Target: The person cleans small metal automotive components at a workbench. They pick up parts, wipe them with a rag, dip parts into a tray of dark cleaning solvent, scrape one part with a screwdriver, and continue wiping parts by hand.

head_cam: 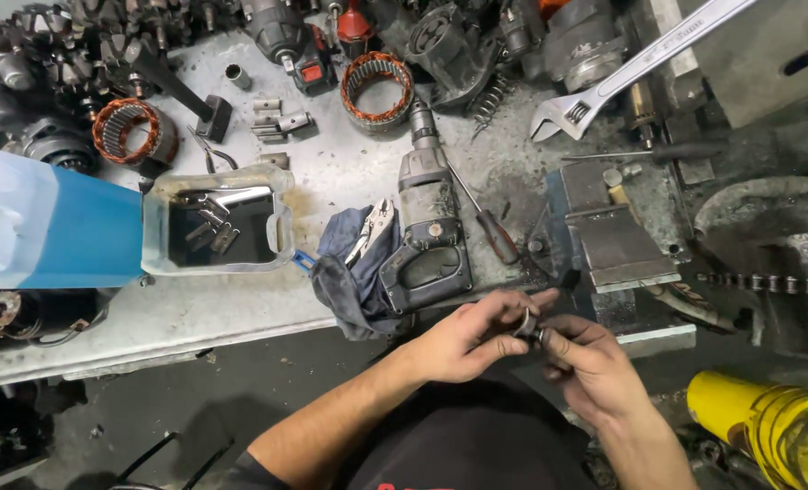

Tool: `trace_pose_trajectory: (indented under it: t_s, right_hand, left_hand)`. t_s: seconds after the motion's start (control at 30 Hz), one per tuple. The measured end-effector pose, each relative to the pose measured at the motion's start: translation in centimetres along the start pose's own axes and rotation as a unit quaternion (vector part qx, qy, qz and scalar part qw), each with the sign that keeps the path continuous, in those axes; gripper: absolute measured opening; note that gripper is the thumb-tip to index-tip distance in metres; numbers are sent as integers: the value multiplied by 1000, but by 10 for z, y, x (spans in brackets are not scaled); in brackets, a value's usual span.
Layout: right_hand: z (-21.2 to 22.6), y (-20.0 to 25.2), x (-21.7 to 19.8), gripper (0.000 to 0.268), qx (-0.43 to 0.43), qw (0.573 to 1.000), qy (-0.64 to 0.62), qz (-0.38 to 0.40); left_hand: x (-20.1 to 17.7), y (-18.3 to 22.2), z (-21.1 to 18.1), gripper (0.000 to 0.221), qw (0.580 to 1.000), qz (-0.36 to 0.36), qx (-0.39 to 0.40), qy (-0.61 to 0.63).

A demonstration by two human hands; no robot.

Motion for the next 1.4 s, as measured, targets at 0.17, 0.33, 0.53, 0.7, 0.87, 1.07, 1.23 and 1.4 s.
trace_pose_trajectory:
  t_s: [0.17, 0.33, 0.53, 0.7, 0.87, 1.07, 1.23, 1.4]
  right_hand:
    - [-20, 9, 35, 20, 131, 988, -86, -6]
    - [-20, -4, 38, 24, 28, 994, -98, 27]
    - [1, -9, 62, 28, -74, 996, -24, 35]
    - [25, -1, 85, 18, -243, 954, 175, 27]
    - [7, -27, 72, 20, -173, 983, 39, 43]
    - [68, -105, 93, 21, -284, 891, 325, -138]
    - [80, -160, 106, 23, -378, 763, 484, -203]
    - [78, -136, 105, 30, -417, 709, 523, -223]
  left_hand:
    - [-17, 3, -16, 38, 996, 13, 47, -75]
    - [-34, 8, -12, 38, 998, -20, 42, -50]
    - [-56, 17, -1, 36, 997, -46, 27, -58]
    - [-69, 20, 0, 36, 999, -46, -3, -22]
    - [-72, 27, 19, 38, 995, -49, -30, 85]
    - [-93, 36, 55, 44, 957, -126, -131, 226]
    - [-99, 58, 94, 45, 893, -180, -262, 318]
    - [-97, 75, 116, 30, 854, -236, -326, 331]
Point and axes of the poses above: each hand's wrist, its own y-axis away from the middle knuckle, its own x-axis out of the palm, z = x × y, the point moved 10 cm from there along -y, towards the middle knuckle, and after that the axes turned 10 degrees about -z, right-handed, at the moved point
